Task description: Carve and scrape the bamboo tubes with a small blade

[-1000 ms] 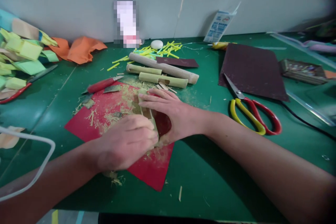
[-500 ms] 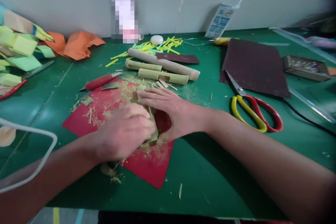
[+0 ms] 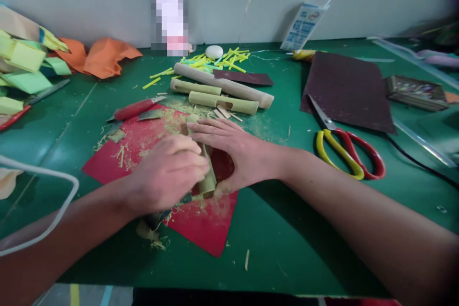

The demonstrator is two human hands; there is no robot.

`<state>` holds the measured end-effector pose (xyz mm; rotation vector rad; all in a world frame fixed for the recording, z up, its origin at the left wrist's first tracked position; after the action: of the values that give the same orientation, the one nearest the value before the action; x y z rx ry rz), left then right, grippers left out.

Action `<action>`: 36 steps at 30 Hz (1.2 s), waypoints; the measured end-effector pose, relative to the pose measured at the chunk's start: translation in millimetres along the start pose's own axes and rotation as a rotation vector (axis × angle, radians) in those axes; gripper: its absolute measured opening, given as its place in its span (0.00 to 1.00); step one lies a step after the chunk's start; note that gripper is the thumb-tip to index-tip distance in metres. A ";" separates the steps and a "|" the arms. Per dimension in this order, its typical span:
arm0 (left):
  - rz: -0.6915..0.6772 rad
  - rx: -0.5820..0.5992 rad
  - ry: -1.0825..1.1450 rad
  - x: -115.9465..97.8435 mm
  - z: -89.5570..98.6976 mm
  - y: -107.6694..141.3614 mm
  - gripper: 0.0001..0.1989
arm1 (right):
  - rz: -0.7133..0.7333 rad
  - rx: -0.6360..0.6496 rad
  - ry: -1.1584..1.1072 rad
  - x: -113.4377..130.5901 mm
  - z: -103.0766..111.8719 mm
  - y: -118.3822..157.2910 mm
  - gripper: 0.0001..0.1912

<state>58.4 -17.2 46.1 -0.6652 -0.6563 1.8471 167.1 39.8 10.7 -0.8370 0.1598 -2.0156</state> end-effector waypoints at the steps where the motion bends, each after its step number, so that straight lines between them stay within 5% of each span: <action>1: -0.011 0.002 0.021 -0.8 0.1 0.9 0.08 | -0.003 0.004 0.002 -0.5 -0.3 0.3 0.53; 36: -0.006 0.019 0.009 2.5 -2.0 1.4 0.08 | -0.004 0.001 -0.025 -1.7 -0.6 1.9 0.55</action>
<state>58.1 -15.1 43.4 -0.6580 -0.6337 1.8417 168.7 40.0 8.6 -0.8620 0.1430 -2.0078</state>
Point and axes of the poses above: each hand's wrist, its own y-axis away from the middle knuckle, its own z-axis out of the back of the hand, x = y × z, the point moved 7 cm from there along -y, towards the middle knuckle, and after that the axes turned 14 degrees about -x, right-handed, at the moved point
